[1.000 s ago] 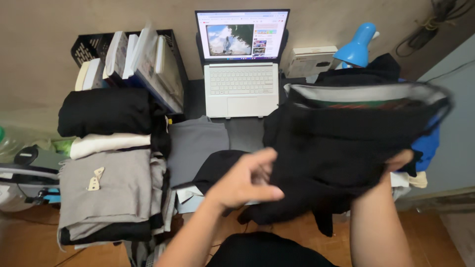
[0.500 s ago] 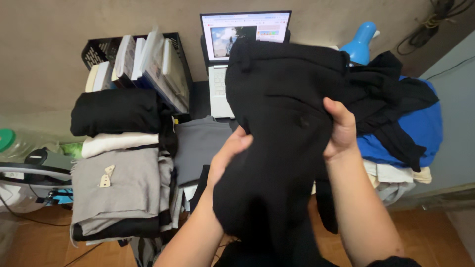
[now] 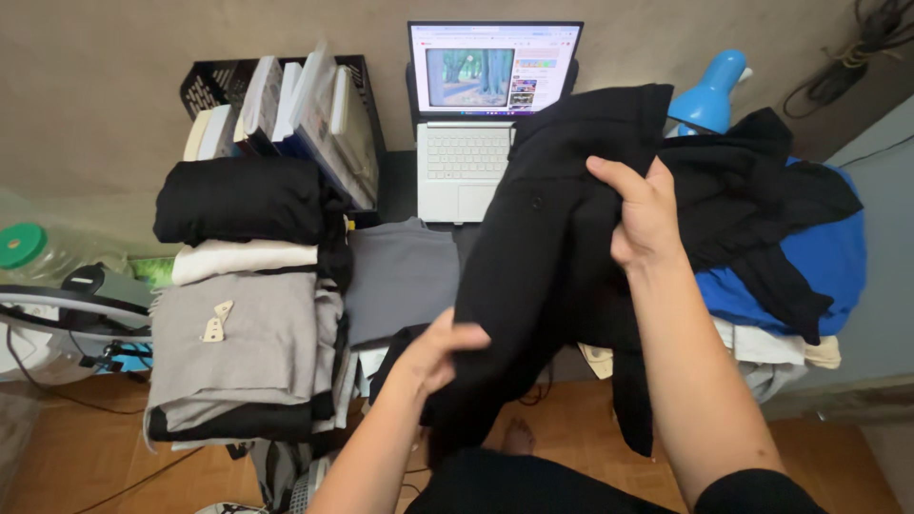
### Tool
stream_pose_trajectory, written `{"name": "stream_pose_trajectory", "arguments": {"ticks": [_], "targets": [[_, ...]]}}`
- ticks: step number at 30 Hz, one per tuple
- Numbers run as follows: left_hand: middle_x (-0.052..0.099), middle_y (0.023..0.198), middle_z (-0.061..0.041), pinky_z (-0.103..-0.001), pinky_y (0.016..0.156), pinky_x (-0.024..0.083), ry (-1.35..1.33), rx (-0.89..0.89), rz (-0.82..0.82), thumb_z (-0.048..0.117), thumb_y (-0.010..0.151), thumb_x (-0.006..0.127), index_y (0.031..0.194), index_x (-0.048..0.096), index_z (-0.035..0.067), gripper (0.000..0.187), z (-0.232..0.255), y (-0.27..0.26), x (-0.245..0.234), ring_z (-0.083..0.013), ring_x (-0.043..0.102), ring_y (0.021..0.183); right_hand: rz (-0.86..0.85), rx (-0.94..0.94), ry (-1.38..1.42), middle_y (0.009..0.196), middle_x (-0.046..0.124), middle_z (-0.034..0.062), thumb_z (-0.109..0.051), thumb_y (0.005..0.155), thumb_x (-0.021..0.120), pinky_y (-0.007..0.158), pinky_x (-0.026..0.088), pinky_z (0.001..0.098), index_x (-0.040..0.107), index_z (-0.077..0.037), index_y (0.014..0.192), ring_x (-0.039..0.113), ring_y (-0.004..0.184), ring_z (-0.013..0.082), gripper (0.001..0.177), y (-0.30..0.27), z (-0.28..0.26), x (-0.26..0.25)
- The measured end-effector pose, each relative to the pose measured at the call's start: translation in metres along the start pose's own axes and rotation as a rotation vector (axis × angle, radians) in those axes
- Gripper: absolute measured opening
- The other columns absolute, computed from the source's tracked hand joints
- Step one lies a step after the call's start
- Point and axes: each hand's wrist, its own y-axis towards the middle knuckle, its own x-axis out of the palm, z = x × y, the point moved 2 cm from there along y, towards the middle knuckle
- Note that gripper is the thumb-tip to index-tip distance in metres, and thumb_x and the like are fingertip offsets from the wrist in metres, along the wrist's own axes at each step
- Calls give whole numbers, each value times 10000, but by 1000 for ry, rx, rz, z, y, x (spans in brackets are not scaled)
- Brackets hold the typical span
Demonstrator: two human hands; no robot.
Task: The person folds a white shirt, a pair of gray trousers, and a pair of black trousers on a desk. Each item is smoothed, folded in half, and then folded again into a compact rectangle before being placed on a growing stack.
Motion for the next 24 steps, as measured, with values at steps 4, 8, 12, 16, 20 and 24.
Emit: {"name": "stream_pose_trajectory", "arguments": {"ticks": [4,8,12,16,20,24], "targets": [[734,1184,-105,-327,896,517,215,-37,-3,179,875,784,1309,619,-46,517,-22,8,-13,-167,694,1019,-14,-49,-126,1203,716,127,71,902,695,999,581,385,639,36,1259,706,1099,248,363,0,-6,3],[737,1148,-148,-335,735,493,132,0,-60,248,927,762,1308,619,-78,521,15,-3,-22,-209,683,935,29,-111,-151,1209,715,131,36,890,695,1020,585,415,634,28,1266,708,1107,275,381,-1,-30,-4],[721,1229,-163,-353,954,564,2,237,-307,227,943,734,1332,596,-84,517,72,-11,-19,-231,711,1099,-6,-131,95,1261,707,136,-18,926,677,1087,580,440,635,17,1307,709,1177,293,385,-7,-53,-15],[656,1340,-138,-365,1044,522,-157,392,-278,228,923,704,1396,530,-13,558,76,24,-16,-234,672,1205,48,-68,314,1267,714,184,-43,978,675,1097,584,456,641,55,1288,717,1178,327,326,2,-51,-32],[661,1278,-248,-458,1002,525,-437,169,-379,396,1015,670,1335,552,-103,604,33,74,-40,-359,686,1126,193,-136,246,1216,729,176,-24,974,683,1067,601,455,652,41,1239,725,1138,326,275,19,-46,-58],[725,969,-23,-284,622,474,-137,-180,53,168,840,746,1130,668,94,309,-58,80,-78,-138,623,746,354,-184,45,1134,739,145,4,903,697,967,621,442,660,11,1211,736,1050,315,310,26,-33,-79]]}}
